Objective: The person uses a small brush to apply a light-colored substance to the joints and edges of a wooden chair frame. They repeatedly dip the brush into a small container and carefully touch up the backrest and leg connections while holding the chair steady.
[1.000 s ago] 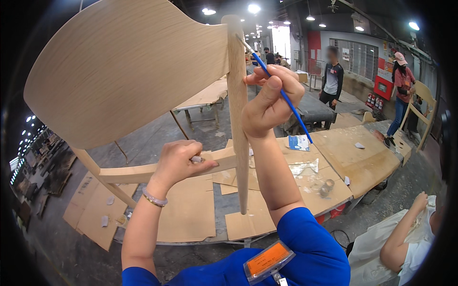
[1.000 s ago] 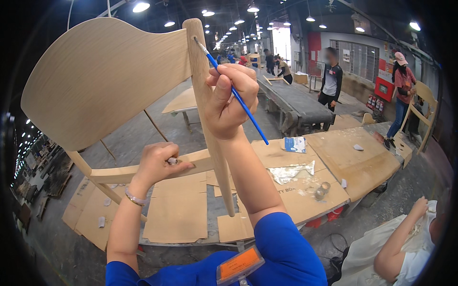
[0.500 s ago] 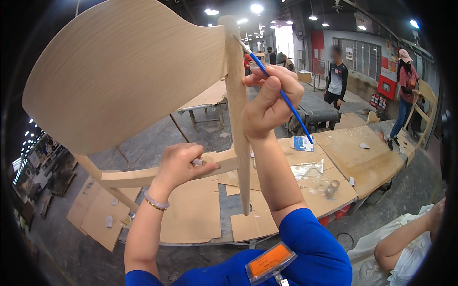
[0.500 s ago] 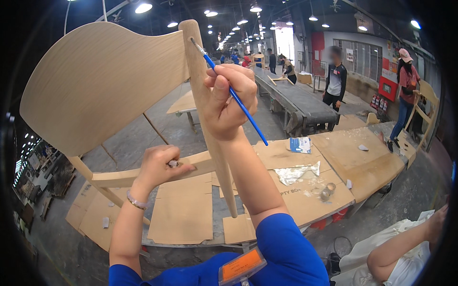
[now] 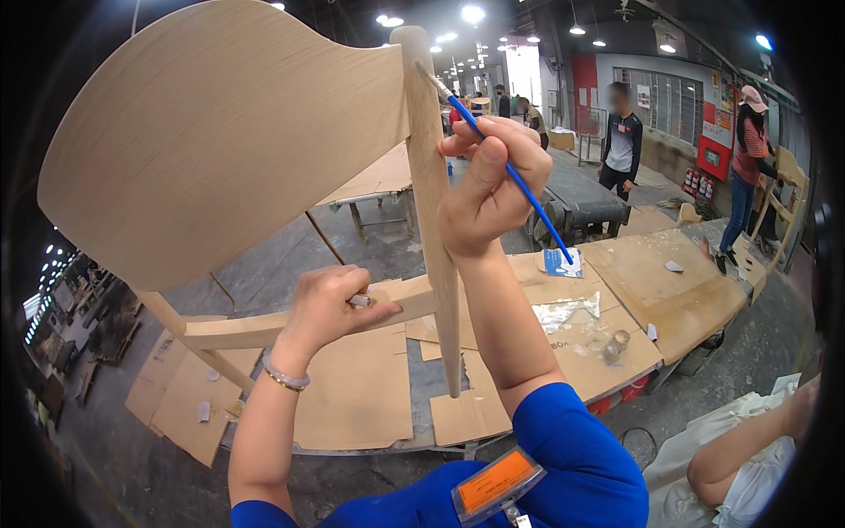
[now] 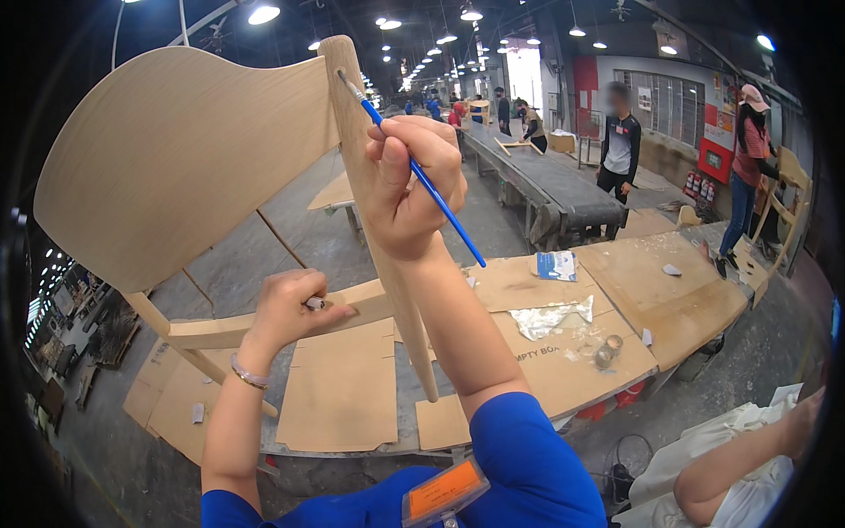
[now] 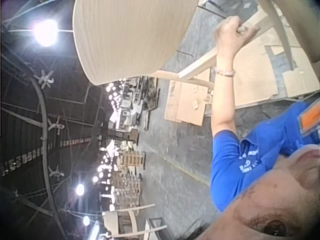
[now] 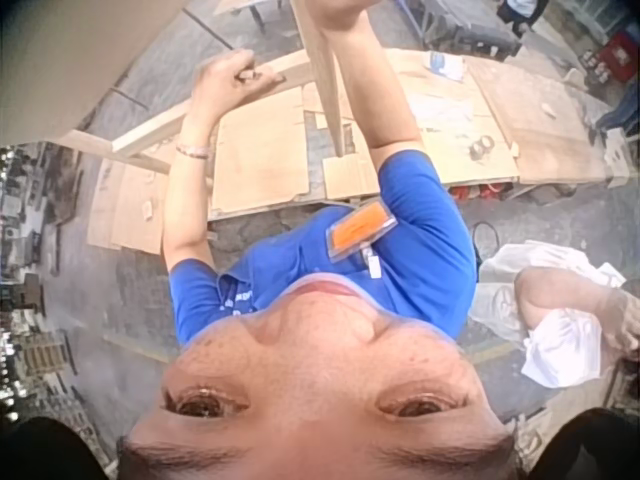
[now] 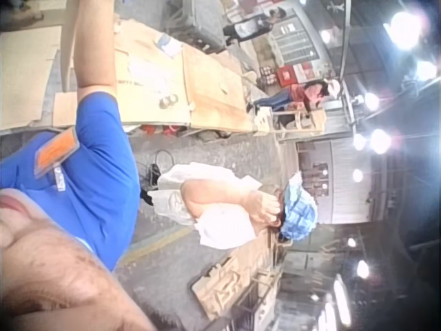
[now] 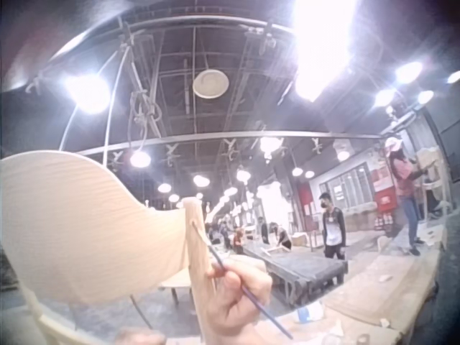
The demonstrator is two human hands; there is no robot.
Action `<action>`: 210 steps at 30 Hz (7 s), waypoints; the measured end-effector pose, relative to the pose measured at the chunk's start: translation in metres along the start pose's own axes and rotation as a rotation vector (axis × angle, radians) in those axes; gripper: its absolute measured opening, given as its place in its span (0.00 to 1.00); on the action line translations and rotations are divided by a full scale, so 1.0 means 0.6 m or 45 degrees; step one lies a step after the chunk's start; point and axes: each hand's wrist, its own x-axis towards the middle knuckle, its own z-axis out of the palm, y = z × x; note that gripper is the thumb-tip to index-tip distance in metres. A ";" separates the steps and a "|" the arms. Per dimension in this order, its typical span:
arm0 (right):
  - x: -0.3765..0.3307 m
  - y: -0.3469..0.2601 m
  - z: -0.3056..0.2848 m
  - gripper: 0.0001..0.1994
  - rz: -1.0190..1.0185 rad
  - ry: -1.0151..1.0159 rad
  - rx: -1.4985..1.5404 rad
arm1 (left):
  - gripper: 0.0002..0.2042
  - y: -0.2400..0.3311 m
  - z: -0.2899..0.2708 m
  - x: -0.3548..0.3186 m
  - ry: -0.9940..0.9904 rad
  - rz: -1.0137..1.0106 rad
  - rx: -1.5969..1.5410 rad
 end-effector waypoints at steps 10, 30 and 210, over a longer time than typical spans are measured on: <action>-0.011 -0.018 0.024 0.12 0.005 0.002 0.050 | 0.26 -0.015 -0.018 -0.015 -0.028 0.023 0.059; -0.023 -0.052 0.065 0.11 0.027 0.000 0.024 | 0.26 -0.040 -0.055 -0.047 -0.023 -0.006 0.042; -0.357 -1.390 -0.031 0.09 1.362 -1.145 -1.105 | 0.15 -0.513 -0.555 -0.800 0.490 -1.092 -1.051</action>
